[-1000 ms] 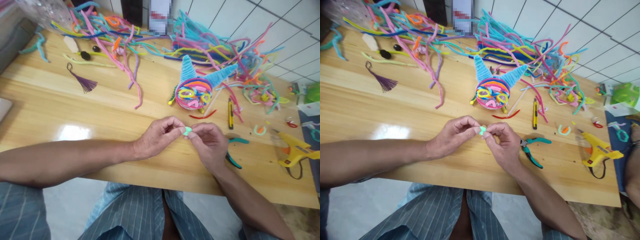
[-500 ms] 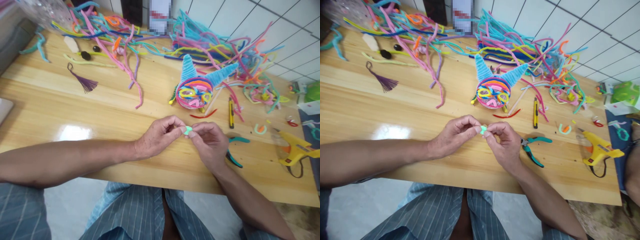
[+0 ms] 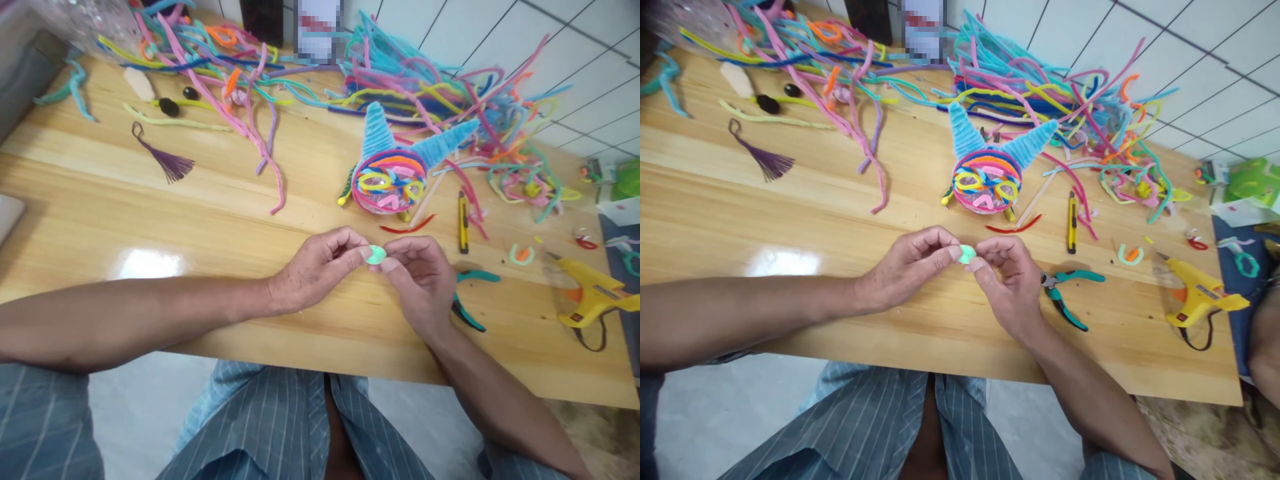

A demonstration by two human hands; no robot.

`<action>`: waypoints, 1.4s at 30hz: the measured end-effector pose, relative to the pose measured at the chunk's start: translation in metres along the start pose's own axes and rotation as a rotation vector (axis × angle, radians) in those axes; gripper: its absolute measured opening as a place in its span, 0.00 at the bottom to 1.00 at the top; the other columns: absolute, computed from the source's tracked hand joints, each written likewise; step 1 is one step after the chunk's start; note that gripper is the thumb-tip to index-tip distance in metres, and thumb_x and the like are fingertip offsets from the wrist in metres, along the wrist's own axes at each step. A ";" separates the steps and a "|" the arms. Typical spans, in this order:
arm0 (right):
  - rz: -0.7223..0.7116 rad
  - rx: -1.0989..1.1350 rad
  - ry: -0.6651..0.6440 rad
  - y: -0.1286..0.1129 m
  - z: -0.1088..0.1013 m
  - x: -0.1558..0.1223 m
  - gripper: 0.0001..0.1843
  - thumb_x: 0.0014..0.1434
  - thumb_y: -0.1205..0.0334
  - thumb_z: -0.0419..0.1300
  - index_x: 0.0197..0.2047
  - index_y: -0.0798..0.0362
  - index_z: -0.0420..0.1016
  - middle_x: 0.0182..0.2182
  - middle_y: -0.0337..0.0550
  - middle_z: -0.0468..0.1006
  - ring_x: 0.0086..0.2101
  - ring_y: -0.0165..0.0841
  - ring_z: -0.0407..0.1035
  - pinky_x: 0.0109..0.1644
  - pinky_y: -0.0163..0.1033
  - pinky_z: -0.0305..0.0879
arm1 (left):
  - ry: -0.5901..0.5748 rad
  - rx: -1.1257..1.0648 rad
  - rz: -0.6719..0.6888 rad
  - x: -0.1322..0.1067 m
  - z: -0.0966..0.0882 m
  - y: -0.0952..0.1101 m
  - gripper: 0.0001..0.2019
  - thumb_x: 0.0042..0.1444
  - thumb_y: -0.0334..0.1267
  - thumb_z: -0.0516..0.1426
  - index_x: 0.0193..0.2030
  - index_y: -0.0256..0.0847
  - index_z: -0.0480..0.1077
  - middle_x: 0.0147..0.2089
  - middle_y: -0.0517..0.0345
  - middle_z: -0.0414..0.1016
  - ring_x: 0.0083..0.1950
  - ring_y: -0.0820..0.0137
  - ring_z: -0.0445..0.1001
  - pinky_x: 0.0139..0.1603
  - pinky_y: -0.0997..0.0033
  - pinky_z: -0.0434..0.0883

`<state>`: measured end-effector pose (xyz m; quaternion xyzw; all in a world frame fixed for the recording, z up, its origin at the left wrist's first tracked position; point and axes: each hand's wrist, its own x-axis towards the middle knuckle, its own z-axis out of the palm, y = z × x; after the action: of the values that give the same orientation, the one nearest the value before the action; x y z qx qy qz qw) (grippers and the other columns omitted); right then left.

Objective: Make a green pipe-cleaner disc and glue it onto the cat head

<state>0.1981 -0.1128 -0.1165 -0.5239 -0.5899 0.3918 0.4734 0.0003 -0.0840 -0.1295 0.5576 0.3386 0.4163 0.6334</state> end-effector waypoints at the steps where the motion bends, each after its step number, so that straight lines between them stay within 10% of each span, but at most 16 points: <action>1: 0.011 0.003 -0.012 -0.001 -0.001 0.001 0.08 0.65 0.57 0.72 0.44 0.44 0.78 0.33 0.36 0.83 0.33 0.33 0.79 0.39 0.42 0.78 | 0.005 -0.015 -0.002 0.000 0.000 0.000 0.19 0.69 0.55 0.63 0.41 0.39 0.76 0.37 0.57 0.81 0.39 0.71 0.75 0.44 0.70 0.73; 15: 0.015 -0.139 -0.075 -0.002 -0.002 0.000 0.07 0.65 0.58 0.69 0.35 0.46 0.78 0.27 0.33 0.78 0.28 0.29 0.69 0.34 0.38 0.68 | -0.011 0.010 0.012 -0.001 -0.001 -0.002 0.19 0.68 0.55 0.64 0.41 0.38 0.78 0.38 0.57 0.81 0.39 0.70 0.75 0.44 0.70 0.73; 42: -0.173 -0.170 0.070 0.012 0.003 -0.006 0.07 0.65 0.63 0.72 0.43 0.44 0.79 0.34 0.34 0.85 0.33 0.31 0.80 0.40 0.41 0.79 | 0.007 0.002 0.014 -0.001 0.001 -0.002 0.19 0.68 0.55 0.64 0.40 0.38 0.78 0.37 0.56 0.82 0.39 0.71 0.75 0.44 0.71 0.74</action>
<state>0.1985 -0.1166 -0.1297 -0.5226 -0.6473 0.2795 0.4794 0.0009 -0.0851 -0.1310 0.5591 0.3371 0.4225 0.6287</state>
